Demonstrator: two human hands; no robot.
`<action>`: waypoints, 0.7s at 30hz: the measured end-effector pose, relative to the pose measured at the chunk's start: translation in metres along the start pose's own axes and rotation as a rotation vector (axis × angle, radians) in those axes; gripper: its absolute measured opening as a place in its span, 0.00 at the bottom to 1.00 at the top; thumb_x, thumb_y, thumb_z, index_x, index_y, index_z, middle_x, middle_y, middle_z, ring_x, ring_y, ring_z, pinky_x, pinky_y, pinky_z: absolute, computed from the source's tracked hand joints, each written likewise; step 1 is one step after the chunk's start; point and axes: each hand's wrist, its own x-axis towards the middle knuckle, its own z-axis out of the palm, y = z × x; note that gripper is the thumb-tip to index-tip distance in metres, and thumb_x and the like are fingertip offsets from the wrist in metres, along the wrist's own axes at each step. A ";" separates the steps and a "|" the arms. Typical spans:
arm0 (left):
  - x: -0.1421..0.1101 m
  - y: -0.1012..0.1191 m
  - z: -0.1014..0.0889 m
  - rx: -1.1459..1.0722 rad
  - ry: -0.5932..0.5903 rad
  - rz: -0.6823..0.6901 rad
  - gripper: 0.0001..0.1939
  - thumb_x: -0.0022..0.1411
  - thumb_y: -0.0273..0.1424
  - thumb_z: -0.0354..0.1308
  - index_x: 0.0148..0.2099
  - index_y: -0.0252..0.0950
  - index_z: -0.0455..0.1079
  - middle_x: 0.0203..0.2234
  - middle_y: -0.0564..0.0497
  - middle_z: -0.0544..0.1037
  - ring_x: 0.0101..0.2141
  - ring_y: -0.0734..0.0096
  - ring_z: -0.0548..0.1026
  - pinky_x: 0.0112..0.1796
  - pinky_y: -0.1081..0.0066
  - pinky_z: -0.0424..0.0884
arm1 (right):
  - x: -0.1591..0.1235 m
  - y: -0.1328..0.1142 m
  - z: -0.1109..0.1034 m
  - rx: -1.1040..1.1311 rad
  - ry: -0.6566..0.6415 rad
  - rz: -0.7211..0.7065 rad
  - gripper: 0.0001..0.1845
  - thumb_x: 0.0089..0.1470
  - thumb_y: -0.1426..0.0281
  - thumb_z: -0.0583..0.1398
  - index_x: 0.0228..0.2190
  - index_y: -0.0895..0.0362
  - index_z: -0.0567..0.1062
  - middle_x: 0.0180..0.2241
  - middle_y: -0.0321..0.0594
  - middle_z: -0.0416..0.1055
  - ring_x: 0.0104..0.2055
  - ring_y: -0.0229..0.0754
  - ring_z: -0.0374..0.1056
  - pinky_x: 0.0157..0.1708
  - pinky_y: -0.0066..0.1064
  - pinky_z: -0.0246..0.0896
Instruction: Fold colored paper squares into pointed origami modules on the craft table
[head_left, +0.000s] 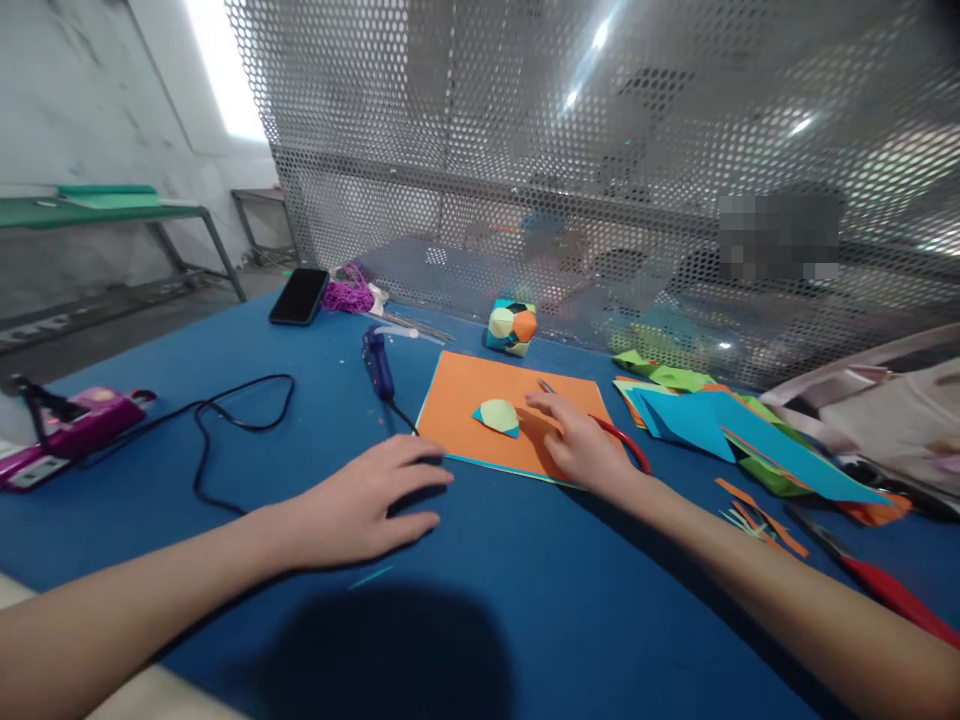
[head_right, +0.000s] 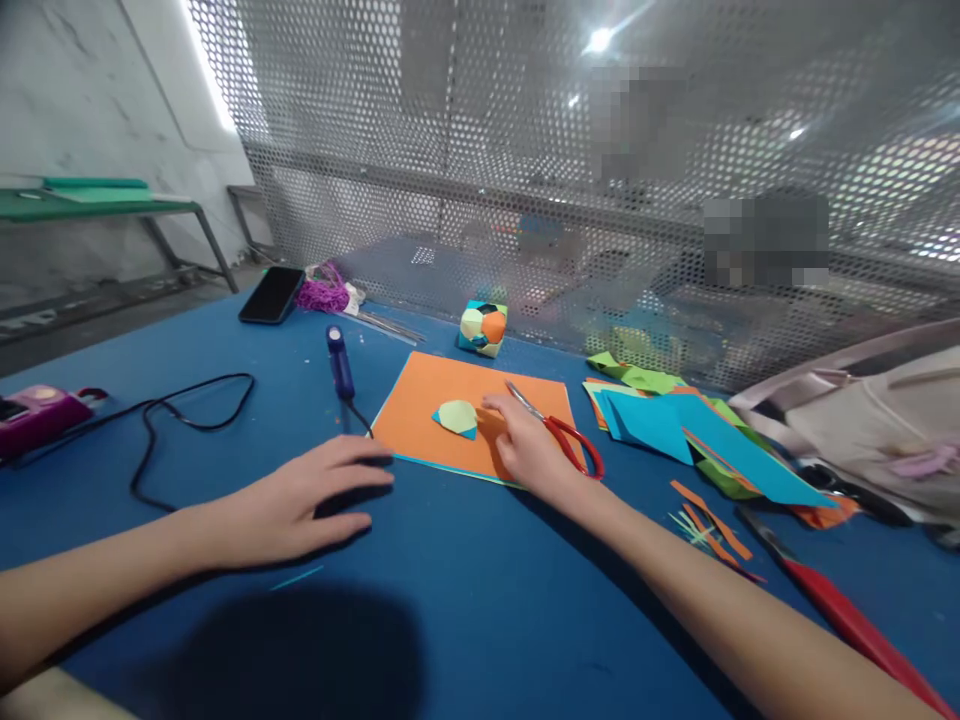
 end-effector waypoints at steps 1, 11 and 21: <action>-0.001 0.001 0.002 0.054 -0.021 0.060 0.15 0.63 0.32 0.50 0.51 0.37 0.68 0.52 0.42 0.69 0.53 0.60 0.66 0.54 0.58 0.63 | -0.008 -0.002 -0.005 -0.050 -0.015 -0.054 0.25 0.44 0.83 0.49 0.45 0.57 0.67 0.50 0.49 0.68 0.55 0.48 0.63 0.55 0.47 0.58; 0.000 -0.006 -0.002 0.389 -0.096 0.106 0.22 0.59 0.18 0.41 0.54 0.33 0.64 0.45 0.41 0.74 0.44 0.62 0.72 0.44 0.62 0.69 | -0.084 0.016 -0.055 -0.326 -0.039 0.005 0.14 0.59 0.65 0.52 0.44 0.57 0.69 0.51 0.49 0.68 0.54 0.48 0.64 0.52 0.45 0.62; 0.009 -0.001 -0.014 0.691 -0.287 -0.130 0.15 0.62 0.25 0.43 0.39 0.35 0.72 0.27 0.48 0.74 0.27 0.62 0.72 0.33 0.61 0.67 | -0.086 0.002 -0.061 -0.581 -0.021 -0.146 0.10 0.58 0.70 0.54 0.35 0.59 0.75 0.45 0.47 0.73 0.50 0.52 0.65 0.48 0.46 0.60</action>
